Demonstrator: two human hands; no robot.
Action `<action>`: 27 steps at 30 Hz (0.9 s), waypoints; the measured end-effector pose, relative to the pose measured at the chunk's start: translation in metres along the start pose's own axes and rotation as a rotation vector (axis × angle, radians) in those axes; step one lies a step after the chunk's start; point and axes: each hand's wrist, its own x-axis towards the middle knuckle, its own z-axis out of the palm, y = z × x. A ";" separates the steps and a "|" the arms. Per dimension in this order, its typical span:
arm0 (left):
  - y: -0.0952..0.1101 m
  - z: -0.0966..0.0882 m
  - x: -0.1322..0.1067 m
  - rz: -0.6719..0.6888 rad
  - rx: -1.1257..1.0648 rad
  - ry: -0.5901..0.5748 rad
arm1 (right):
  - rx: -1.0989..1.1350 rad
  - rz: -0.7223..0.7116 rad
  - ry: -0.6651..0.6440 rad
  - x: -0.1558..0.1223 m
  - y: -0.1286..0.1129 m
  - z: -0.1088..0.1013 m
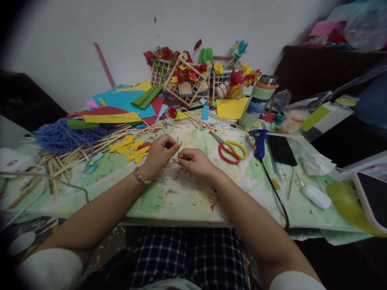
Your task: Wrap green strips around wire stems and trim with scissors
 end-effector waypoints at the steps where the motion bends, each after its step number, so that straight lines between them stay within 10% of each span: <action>1: 0.000 0.000 0.000 0.000 0.002 -0.004 | 0.000 0.002 -0.006 0.000 0.000 0.000; 27: -0.004 -0.001 0.005 -0.186 -0.237 -0.071 | 0.144 0.053 0.015 0.002 -0.003 -0.002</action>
